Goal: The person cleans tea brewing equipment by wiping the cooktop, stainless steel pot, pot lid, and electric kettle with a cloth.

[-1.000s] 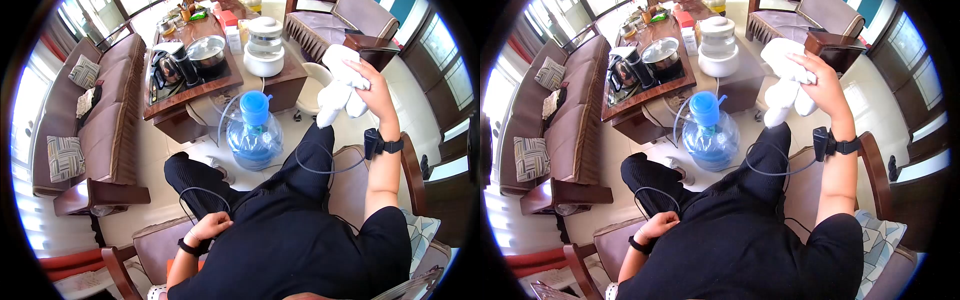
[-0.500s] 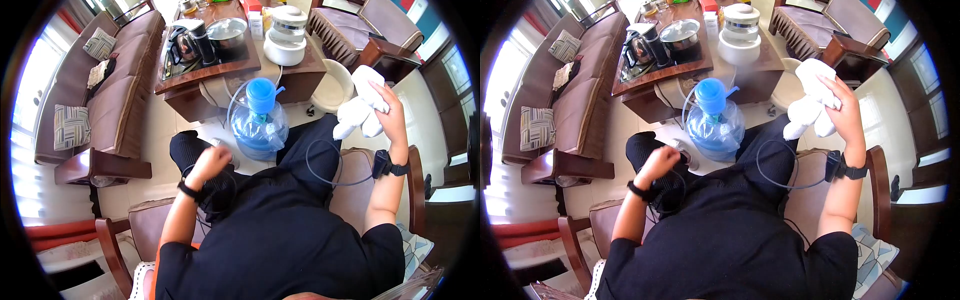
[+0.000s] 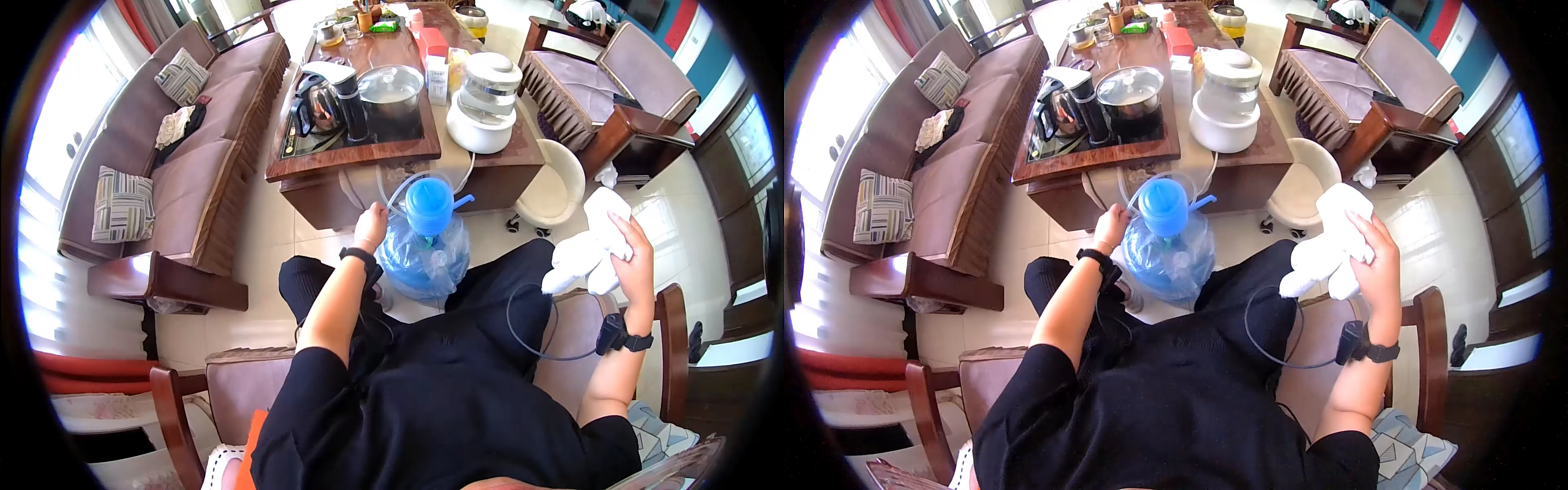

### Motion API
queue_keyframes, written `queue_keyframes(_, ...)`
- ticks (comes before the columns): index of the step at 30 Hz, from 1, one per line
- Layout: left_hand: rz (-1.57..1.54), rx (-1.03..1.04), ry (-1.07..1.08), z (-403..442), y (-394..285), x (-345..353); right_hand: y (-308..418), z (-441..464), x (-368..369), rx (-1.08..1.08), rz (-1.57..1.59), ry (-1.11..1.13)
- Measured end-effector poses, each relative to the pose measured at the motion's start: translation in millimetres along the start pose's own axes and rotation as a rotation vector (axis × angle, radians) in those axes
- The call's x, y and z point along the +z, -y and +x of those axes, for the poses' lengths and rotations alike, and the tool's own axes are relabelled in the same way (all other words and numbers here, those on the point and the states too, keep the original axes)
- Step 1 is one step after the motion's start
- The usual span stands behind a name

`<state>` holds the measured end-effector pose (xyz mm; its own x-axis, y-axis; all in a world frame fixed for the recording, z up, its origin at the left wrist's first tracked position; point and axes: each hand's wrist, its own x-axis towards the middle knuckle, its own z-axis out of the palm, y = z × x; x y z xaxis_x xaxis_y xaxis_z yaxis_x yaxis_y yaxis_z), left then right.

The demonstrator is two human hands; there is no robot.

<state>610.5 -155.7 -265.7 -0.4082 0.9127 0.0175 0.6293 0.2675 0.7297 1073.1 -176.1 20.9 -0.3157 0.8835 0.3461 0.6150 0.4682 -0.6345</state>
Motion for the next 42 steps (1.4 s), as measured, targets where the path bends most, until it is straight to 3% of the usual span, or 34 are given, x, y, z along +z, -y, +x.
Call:
queue_keyframes(3, 0.18, 0.211, -0.156, -12, -39, -36, -13, 0, 6, 0.011, -0.001, -0.001)
queue_keyframes(7, 0.096, 0.392, -0.289, -5, -105, -98, -22, 9, 21, -0.016, 0.047, -0.003)
queue_keyframes(11, 0.111, 0.734, -0.479, 40, -154, -143, -12, 21, 34, -0.059, 0.045, -0.008)
queue_keyframes(17, 0.426, 0.639, -0.521, 115, -224, -199, -9, 27, 40, -0.042, 0.09, -0.002)
queue_keyframes(19, 0.601, 0.512, -0.413, 124, -249, -205, -15, 28, 41, -0.042, 0.093, 0.001)
queue_keyframes(22, 0.642, 0.455, -0.342, 188, -238, -182, -23, 28, 44, -0.015, 0.054, 0.012)
queue_keyframes(23, 0.823, 0.454, -0.255, 219, -225, -171, -26, 28, 46, -0.014, 0.046, 0.013)
queue_keyframes(27, 0.685, 0.328, -0.289, 225, -233, -150, -40, 28, 51, -0.009, 0.031, 0.006)
queue_keyframes(32, 0.946, 0.082, -0.196, 236, -237, -128, -50, 33, 57, 0.002, 0.02, 0.0)
queue_keyframes(34, 0.949, 0.088, -0.191, 265, -205, -118, -55, 36, 59, -0.013, 0.027, 0.003)
queue_keyframes(42, 0.906, 0.091, -0.173, 273, -207, -127, -55, 45, 70, -0.031, 0.043, 0.027)
